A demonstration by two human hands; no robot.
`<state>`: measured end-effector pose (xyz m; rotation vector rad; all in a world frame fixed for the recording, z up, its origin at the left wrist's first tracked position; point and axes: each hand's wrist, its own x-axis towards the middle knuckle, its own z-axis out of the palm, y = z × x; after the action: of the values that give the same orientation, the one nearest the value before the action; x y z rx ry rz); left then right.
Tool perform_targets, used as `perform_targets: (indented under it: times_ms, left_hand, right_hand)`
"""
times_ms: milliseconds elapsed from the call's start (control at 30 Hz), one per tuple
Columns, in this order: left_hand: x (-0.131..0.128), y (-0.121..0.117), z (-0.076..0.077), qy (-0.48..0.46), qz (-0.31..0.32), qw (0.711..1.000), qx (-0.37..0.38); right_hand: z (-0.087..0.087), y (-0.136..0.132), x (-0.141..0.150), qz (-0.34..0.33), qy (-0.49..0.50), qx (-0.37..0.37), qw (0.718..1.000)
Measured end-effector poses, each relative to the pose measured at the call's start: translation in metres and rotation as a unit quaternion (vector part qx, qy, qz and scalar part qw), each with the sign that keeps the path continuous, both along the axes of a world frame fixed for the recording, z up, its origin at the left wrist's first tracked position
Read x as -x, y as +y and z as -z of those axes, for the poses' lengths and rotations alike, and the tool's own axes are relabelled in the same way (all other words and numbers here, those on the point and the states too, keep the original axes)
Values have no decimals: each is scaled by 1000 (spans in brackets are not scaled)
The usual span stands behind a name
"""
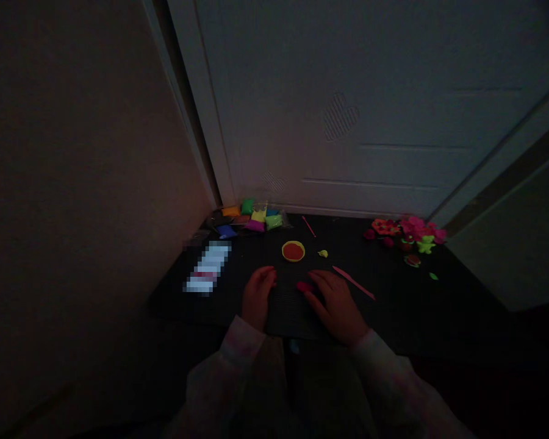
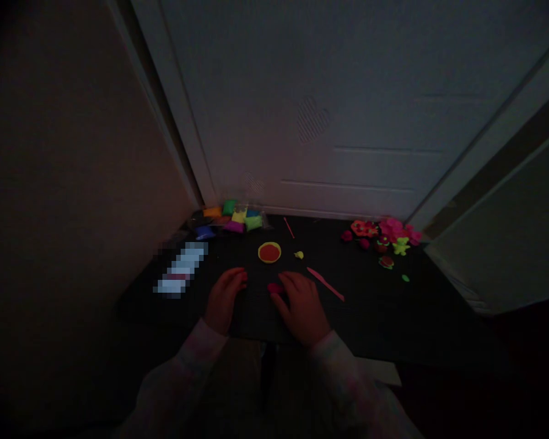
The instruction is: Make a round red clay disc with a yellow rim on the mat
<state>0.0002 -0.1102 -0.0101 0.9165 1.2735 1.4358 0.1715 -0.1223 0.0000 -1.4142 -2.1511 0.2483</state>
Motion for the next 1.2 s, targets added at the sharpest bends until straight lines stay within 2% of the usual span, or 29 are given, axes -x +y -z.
perform_targets:
  times_ms: [167,233,333,533,733,933,1033,1200]
  left_hand:
    - [-1,0,4,-30,-40,999,-15]
    - [0,0,7,-45,-58,997,-21]
    - [2,0,10,-68,-75,995,-26]
    - [3,-2,10,-100,-93,990,-17]
    - [3,-2,9,-121,-96,988,-7]
    - [2,-1,7,-118,-106,987,-11]
    - [3,-1,7,-110,-105,988,-18]
    - [4,-1,7,-106,-103,989,-16]
  right_hand:
    - [-6,37,22,-121,-74,-13,990]
    - [-5,44,27,-160,-99,-8,982]
    - [-3,36,28,-197,-127,2,972]
    - [-3,0,23,-282,-161,49,944]
    - [-5,13,28,-276,-183,48,942]
    - [-2,31,36,-225,-186,26,956]
    - [-2,25,37,-212,-181,21,960]
    - [-6,-6,35,-236,-182,22,954]
